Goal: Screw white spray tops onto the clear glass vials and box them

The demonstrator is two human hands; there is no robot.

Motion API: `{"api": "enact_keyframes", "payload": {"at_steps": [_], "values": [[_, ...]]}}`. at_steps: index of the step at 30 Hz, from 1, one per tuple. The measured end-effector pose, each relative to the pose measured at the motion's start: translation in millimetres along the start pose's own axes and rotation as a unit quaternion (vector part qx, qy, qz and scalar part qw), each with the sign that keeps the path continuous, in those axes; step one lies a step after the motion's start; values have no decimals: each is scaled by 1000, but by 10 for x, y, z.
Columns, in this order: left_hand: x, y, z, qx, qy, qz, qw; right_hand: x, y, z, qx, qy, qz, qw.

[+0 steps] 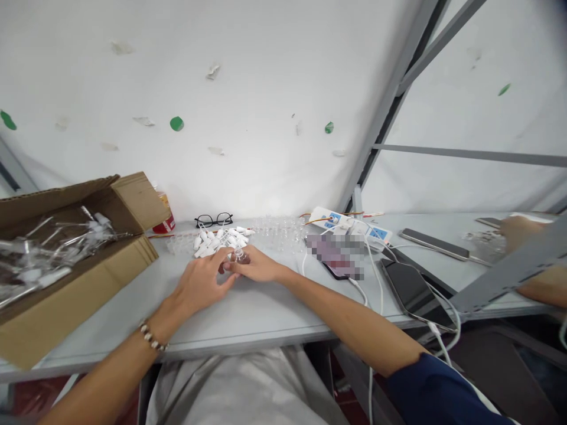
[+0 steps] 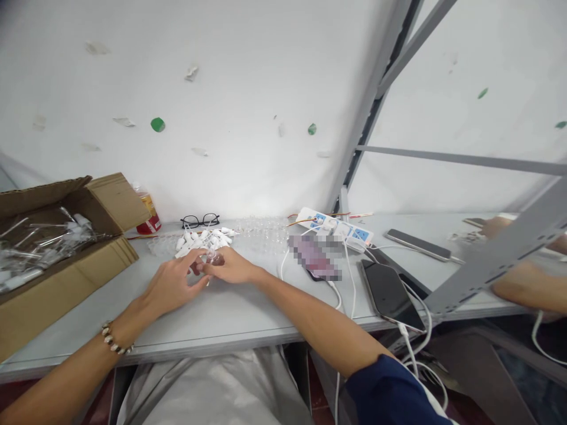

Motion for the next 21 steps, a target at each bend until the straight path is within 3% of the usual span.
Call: {"api": "enact_keyframes", "payload": {"at_steps": [3,5,9,12,16,19,21], "values": [[-61,-35,-13,-15,34,54,998,-44,-28,-4,-24,21,12,999],[-131,-13,-26,-11,58,87,994,-38,-2,-16,-8,14,20,1000],[-327,42,-40,18,139,101,985,13,161,-36,99,-26,43,994],[-459,2,-47,-6,171,59,984,49,299,-25,166,-55,42,984],[-554,-53,-43,-22,167,20,985,78,367,-24,178,-62,12,982],[-497,-41,-32,-12,135,17,991,28,411,-31,192,-24,33,980],[-415,-18,-23,-10,103,5,995,-47,518,-12,239,11,81,968]]}}
Point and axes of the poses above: each hand's wrist, its own z-axis away from the middle knuckle, its own y-axis out of the back of the hand, x = y × z, the point moved 7 cm from there along -z, towards the middle knuckle, and after that the axes turned 5 degrees about z, right-handed, at the moved point
